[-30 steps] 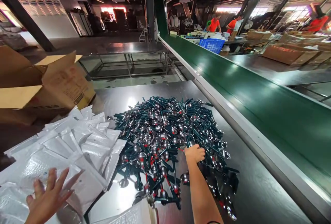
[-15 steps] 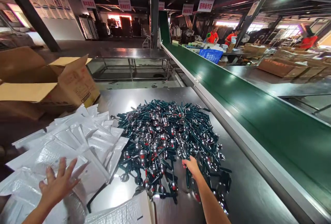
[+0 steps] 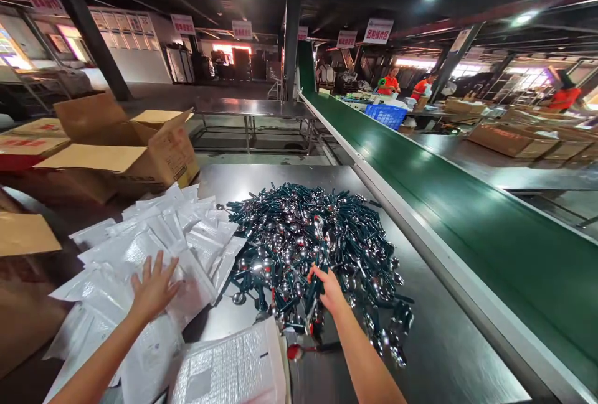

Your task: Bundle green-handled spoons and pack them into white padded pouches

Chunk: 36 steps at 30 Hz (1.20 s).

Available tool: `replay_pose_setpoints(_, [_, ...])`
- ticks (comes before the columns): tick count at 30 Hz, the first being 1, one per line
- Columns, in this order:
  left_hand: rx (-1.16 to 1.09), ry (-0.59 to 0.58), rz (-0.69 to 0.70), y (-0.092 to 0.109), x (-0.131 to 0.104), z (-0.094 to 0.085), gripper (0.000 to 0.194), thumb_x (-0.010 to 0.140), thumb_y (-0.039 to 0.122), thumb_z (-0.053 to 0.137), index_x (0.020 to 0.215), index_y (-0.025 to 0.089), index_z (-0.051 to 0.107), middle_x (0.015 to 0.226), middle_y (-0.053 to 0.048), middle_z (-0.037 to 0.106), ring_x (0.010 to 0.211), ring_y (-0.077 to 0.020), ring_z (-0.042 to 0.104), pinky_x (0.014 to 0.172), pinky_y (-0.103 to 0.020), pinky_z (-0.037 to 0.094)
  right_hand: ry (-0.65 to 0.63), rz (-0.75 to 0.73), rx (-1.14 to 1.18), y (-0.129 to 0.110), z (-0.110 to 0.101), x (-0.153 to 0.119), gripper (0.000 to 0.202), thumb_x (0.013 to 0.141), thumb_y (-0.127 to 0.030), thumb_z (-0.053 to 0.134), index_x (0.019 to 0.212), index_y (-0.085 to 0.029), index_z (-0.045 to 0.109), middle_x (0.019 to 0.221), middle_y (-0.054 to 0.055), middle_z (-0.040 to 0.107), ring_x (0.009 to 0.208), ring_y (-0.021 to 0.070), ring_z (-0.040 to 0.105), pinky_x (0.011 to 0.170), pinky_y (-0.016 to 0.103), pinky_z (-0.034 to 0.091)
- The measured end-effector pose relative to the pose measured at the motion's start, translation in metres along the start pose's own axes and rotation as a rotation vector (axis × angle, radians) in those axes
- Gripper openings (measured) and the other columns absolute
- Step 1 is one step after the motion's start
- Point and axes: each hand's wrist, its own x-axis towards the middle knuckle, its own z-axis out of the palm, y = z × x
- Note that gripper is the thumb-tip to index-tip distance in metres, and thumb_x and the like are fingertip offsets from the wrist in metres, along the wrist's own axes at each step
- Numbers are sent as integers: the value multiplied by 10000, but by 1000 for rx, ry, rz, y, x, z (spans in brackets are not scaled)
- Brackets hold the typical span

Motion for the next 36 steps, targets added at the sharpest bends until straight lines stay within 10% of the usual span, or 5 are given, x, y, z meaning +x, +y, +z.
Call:
replay_pose_setpoints(8, [-957,4,196,93,-31,-35,506,770,385,646,1250,229,605,1507,-139,432,1416,-368,330,1159,-571,236,-300,82,36,-49,31,-36,383,582,-294,884,831,-117,654,598,-32,603,502,94,537,521,234,426])
replay_pose_setpoints(12, [-1815,-258,-52,153,-39,-61,752,656,461,792,1321,243,515,1384,-165,553,1255,-330,548,1070,-485,418,-497,251,20,-34,53,-77,386,602,-316,866,851,-122,645,589,-31,580,480,80,516,499,224,385])
replay_pose_setpoints(16, [-2300,-368,-191,190,-40,-79,583,706,459,775,1199,206,592,1185,-143,685,999,-277,698,926,-419,526,-626,371,0,-3,73,-104,426,581,-360,866,847,-126,629,567,-34,560,457,87,513,476,230,357])
replay_pose_setpoints(22, [-2366,-208,-332,183,-42,-78,367,798,410,698,1045,153,611,783,-82,738,655,-195,714,668,-319,581,-648,438,-31,14,83,-114,427,618,-367,850,887,-134,615,598,-33,579,457,74,511,461,214,344])
replay_pose_setpoints(36, [-2126,145,-338,145,-43,-95,581,698,485,748,1155,190,544,795,-41,719,586,-184,704,492,-252,534,-570,409,-64,3,93,-118,393,636,-332,841,911,-111,666,702,-9,617,465,72,544,385,181,379])
